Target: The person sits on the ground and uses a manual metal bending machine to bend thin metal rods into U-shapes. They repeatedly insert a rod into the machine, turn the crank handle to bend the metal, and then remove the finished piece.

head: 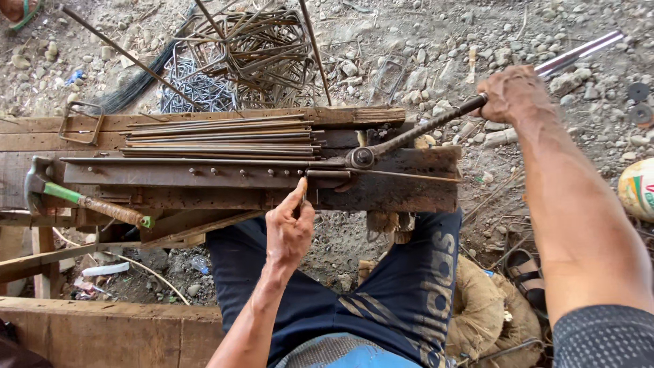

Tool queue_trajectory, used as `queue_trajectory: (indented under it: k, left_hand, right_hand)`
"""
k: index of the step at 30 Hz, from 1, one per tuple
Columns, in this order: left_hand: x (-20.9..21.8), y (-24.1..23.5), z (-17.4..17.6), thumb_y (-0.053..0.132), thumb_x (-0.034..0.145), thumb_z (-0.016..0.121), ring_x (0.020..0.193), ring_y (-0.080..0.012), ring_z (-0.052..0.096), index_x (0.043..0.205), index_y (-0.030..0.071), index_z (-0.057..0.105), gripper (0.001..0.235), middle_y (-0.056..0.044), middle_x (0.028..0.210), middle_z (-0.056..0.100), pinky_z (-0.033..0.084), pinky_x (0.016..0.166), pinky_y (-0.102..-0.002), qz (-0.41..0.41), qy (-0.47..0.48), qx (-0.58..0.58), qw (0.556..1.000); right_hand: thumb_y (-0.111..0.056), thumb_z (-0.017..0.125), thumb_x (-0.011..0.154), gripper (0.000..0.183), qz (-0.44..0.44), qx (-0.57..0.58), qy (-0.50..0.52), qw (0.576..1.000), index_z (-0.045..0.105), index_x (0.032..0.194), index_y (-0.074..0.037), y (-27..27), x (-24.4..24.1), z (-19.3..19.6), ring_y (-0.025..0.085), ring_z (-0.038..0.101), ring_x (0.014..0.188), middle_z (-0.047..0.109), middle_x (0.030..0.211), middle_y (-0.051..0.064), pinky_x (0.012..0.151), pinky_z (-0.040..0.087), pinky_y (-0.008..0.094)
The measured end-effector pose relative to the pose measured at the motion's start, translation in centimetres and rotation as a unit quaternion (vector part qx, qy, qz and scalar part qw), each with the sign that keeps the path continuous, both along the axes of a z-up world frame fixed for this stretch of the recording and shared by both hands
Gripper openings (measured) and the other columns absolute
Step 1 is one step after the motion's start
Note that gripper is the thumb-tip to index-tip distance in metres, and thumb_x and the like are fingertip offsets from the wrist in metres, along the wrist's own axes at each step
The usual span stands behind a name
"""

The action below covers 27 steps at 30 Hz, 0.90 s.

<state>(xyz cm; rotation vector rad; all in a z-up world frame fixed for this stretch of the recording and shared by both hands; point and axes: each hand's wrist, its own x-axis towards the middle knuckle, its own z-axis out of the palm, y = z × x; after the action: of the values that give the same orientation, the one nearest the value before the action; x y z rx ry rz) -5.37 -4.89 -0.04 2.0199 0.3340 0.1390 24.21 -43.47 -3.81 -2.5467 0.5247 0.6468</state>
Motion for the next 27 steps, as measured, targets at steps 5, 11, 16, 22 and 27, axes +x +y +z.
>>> queue_trajectory:
  k: [5,11,16,22,27]
  left_hand:
    - [0.3,0.5,-1.3,0.014,0.086,0.056,0.04,-0.0023,0.024,0.133,0.011,0.064,0.048,-0.005,0.127,0.069,0.03,0.036,-0.024,0.011,0.015,0.014,1.0]
    - [0.4,0.6,-1.3,0.015,0.086,0.056,0.035,-0.0003,0.025,0.132,0.012,0.065,0.047,-0.006,0.13,0.066,0.026,0.032,-0.023,0.003,-0.004,0.002,1.0]
    - [-2.4,0.6,2.1,0.025,0.095,0.054,0.048,-0.0061,0.042,0.135,0.01,0.058,0.043,-0.001,0.103,0.063,0.04,0.043,-0.024,0.013,0.054,-0.128,0.99]
    - [-7.2,-0.7,2.0,0.025,0.095,0.056,0.071,-0.0113,0.059,0.131,0.004,0.058,0.042,-0.003,0.079,0.064,0.05,0.066,-0.026,-0.143,0.168,-0.239,0.946]
    - [-7.9,-1.3,0.0,0.02,0.097,0.057,0.075,-0.0154,0.067,0.138,-0.002,0.054,0.046,-0.01,0.089,0.071,0.055,0.072,-0.027,-0.162,0.178,-0.38,0.893]
  right_hand:
    - [-0.046,0.068,0.093,0.039,0.34,-0.312,0.004,0.887,0.066,0.127,-0.026,-1.6,-1.0,-1.2,0.013,0.051,0.069,0.055,0.072,-0.006,0.093,0.043,0.031]
    - [-0.071,0.054,0.093,0.039,0.317,-0.374,0.036,0.871,0.066,0.088,-0.034,-4.9,-9.0,-1.0,0.012,0.042,0.059,0.035,0.06,-0.007,0.09,0.042,0.034]
    - [-0.067,0.059,0.093,0.049,0.202,-0.272,0.001,0.941,0.067,0.089,-0.019,-3.1,-19.2,1.8,0.014,0.058,0.058,0.056,0.059,-0.007,0.102,0.043,0.045]
    - [-0.071,0.054,0.092,0.056,0.166,-0.268,0.013,0.949,0.063,0.09,-0.016,-2.7,-25.3,1.9,0.019,0.066,0.075,0.066,0.071,-0.001,0.105,0.035,0.051]
    - [-0.068,0.049,0.096,0.048,0.142,-0.263,0.011,0.954,0.061,0.092,-0.021,-0.3,-30.0,3.9,0.017,0.064,0.072,0.067,0.073,-0.004,0.09,0.043,0.038]
